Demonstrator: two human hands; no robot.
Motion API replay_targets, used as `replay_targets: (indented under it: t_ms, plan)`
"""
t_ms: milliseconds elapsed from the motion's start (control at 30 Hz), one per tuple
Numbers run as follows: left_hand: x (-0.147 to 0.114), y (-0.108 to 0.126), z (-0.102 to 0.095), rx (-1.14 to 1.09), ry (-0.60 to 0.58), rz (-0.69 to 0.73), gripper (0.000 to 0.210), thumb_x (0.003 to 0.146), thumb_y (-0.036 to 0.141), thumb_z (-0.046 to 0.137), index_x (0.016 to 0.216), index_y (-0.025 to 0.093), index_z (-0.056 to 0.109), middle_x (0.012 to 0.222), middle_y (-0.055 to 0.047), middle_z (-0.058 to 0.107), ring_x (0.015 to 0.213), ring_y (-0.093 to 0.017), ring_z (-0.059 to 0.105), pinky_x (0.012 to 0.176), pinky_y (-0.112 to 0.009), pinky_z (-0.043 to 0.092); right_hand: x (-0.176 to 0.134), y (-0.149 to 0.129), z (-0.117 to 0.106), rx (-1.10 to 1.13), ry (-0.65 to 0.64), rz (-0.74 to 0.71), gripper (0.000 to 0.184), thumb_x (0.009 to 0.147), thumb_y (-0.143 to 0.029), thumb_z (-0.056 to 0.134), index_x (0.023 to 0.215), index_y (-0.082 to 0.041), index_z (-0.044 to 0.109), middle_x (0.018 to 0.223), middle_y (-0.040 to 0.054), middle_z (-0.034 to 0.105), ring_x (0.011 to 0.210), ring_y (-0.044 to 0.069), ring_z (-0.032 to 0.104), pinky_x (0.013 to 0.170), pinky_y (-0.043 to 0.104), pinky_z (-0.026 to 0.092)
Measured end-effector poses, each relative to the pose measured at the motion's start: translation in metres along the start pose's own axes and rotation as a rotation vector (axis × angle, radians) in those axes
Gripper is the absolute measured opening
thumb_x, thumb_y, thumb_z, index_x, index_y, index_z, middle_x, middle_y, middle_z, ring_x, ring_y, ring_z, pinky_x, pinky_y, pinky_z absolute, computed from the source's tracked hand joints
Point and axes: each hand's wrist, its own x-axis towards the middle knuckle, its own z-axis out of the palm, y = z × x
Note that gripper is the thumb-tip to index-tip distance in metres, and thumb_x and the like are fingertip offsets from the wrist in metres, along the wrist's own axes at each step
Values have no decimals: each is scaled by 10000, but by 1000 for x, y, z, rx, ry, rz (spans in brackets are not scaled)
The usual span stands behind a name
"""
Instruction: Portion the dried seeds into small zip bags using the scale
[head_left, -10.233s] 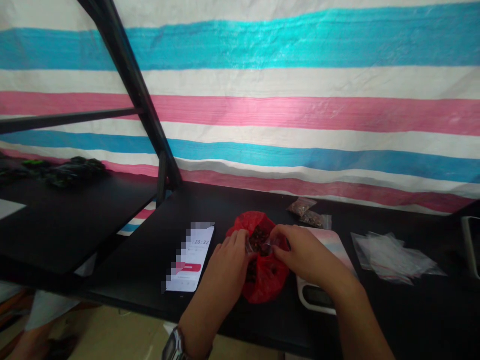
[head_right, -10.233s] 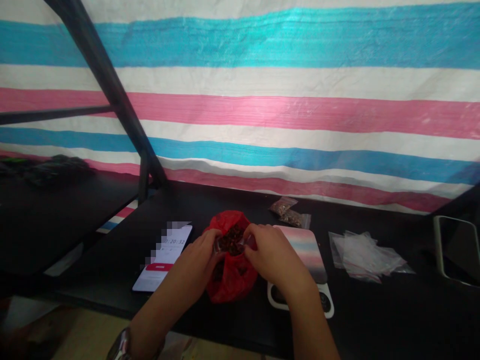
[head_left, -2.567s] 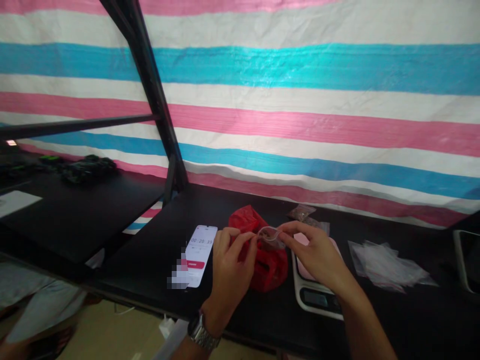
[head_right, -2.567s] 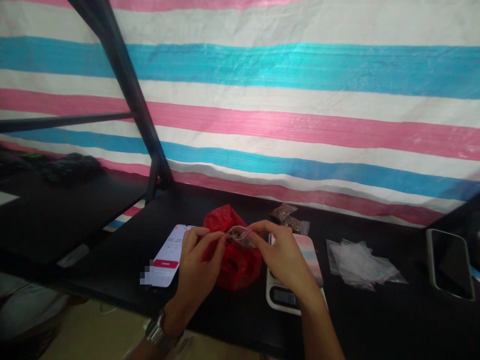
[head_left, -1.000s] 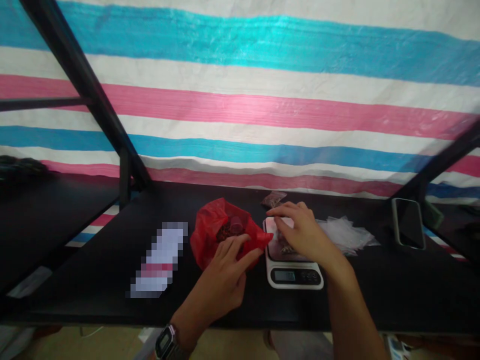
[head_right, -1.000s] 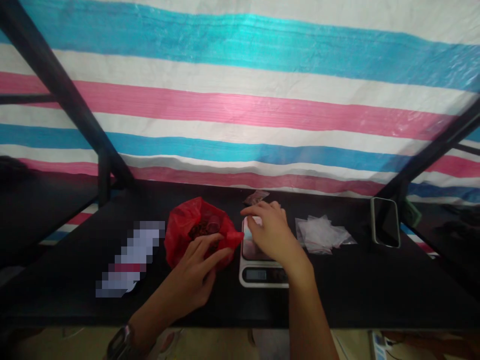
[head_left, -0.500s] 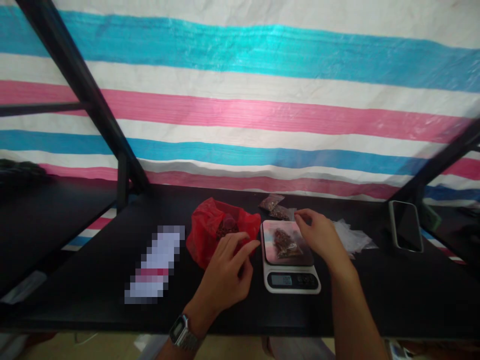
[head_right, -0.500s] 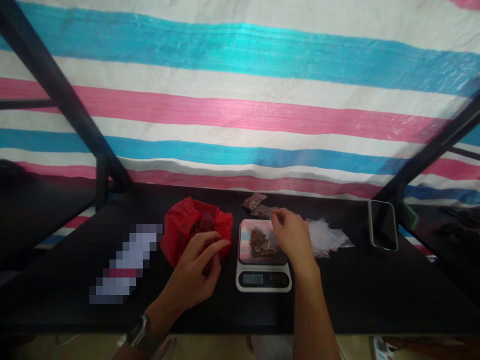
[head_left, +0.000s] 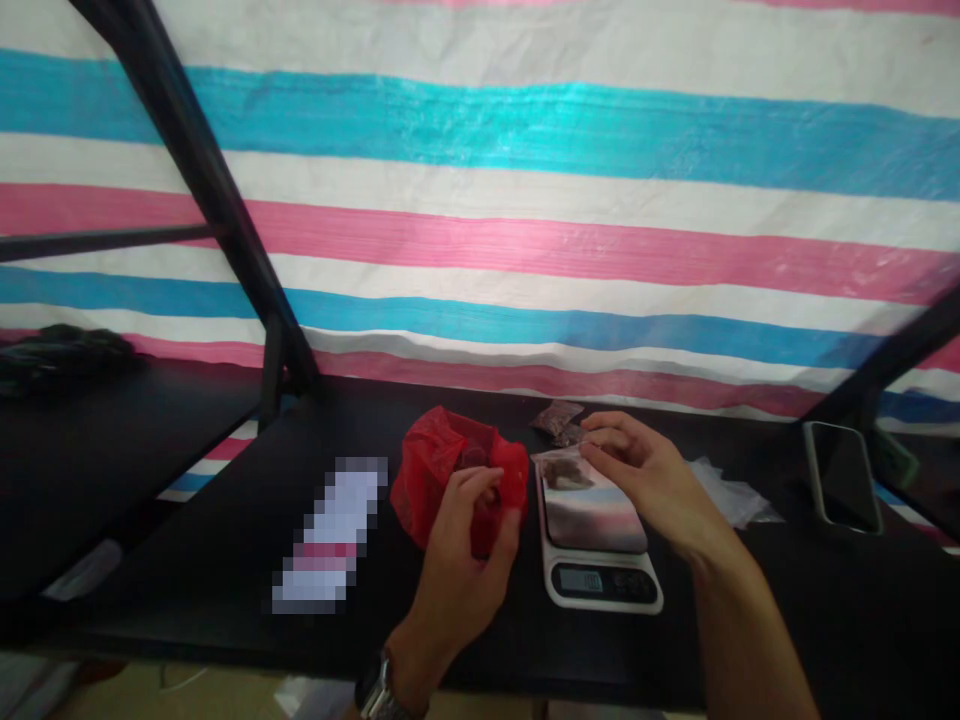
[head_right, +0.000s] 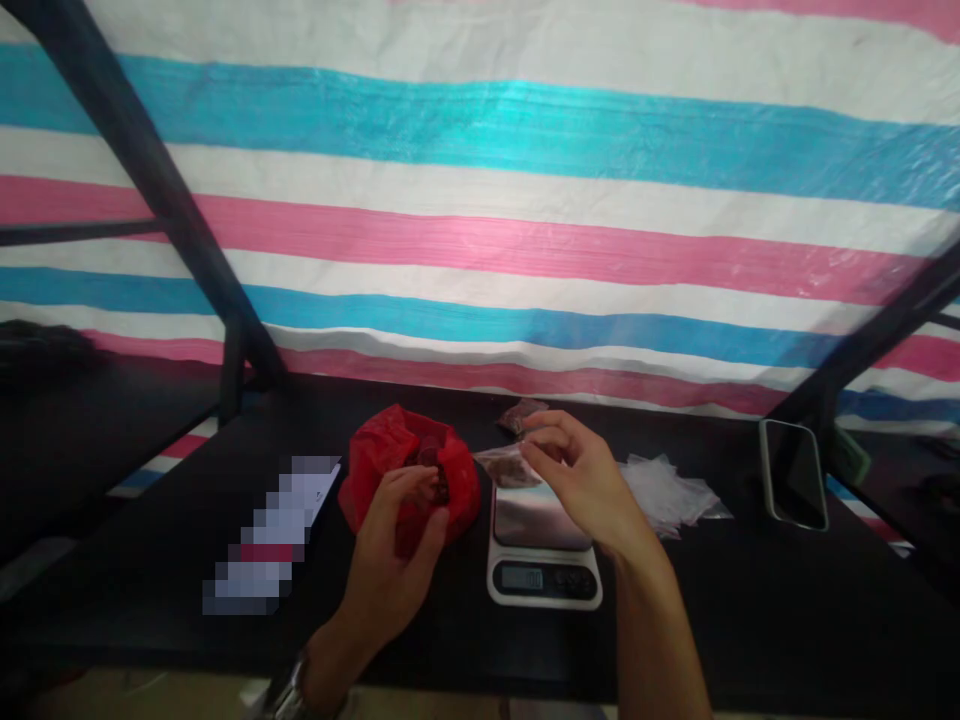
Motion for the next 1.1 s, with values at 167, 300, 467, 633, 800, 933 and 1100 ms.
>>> replay_targets:
  t_ms: [167, 300, 467, 633, 800, 933, 1100]
  plan:
    - [1, 4, 7, -262, 23, -216, 301, 1021, 319, 654, 1318, 280, 637, 1219, -36, 686, 1038, -162, 672, 921, -253, 555, -11, -29, 24, 198, -82, -45, 299, 828, -422, 821, 971, -237, 635, 784, -17, 693, 693, 154, 603, 651, 275, 452]
    - [5, 6, 6, -345, 126, -244, 148, 1059, 308, 600, 1031, 255, 735, 1027, 1, 721, 963, -128, 694, 872, -193, 545, -12, -30, 49, 133, -133, -76, 243, 864, -366, 787, 1034, -233, 674, 855, -4, 723, 741, 157, 599, 672, 283, 438]
    - [9, 8, -4, -325, 244, -228, 185, 1044, 274, 619, 903, 238, 735, 845, 39, 697, 773, -92, 673, 711, -140, 523, -16, -37, 64, 57, -159, -99, 267, 860, -251, 754, 1120, -252, 691, 852, -28, 716, 771, 155, 582, 715, 278, 453]
    - [10, 4, -10, -293, 299, -209, 169, 1033, 268, 636, 902, 228, 734, 837, 34, 708, 756, -97, 681, 697, -149, 535, -20, -47, 79, 57, -127, -131, 282, 863, -192, 713, 1134, -266, 697, 851, -44, 678, 743, 142, 550, 698, 256, 463]
    - [8, -9, -14, -208, 286, -155, 142, 1026, 233, 637, 920, 226, 732, 867, 18, 723, 798, -112, 698, 743, -177, 554, -19, -41, 98, 117, -152, -164, 231, 846, -137, 663, 1046, -249, 679, 854, -40, 660, 753, 133, 576, 717, 250, 474]
    - [6, -18, -13, -197, 285, -178, 105, 1026, 228, 634, 973, 233, 724, 932, 6, 736, 865, -128, 720, 797, -202, 574, -16, -31, 104, 188, -106, -177, 224, 843, -139, 673, 1035, -253, 652, 853, -45, 646, 773, 135, 590, 729, 251, 479]
    - [5, -17, -15, -159, 305, -164, 136, 1028, 212, 621, 941, 239, 722, 921, 16, 723, 852, -114, 709, 789, -182, 568, -13, -21, 100, 166, -131, -131, 285, 895, -225, 706, 1173, -250, 650, 872, -32, 648, 790, 152, 587, 759, 278, 490]
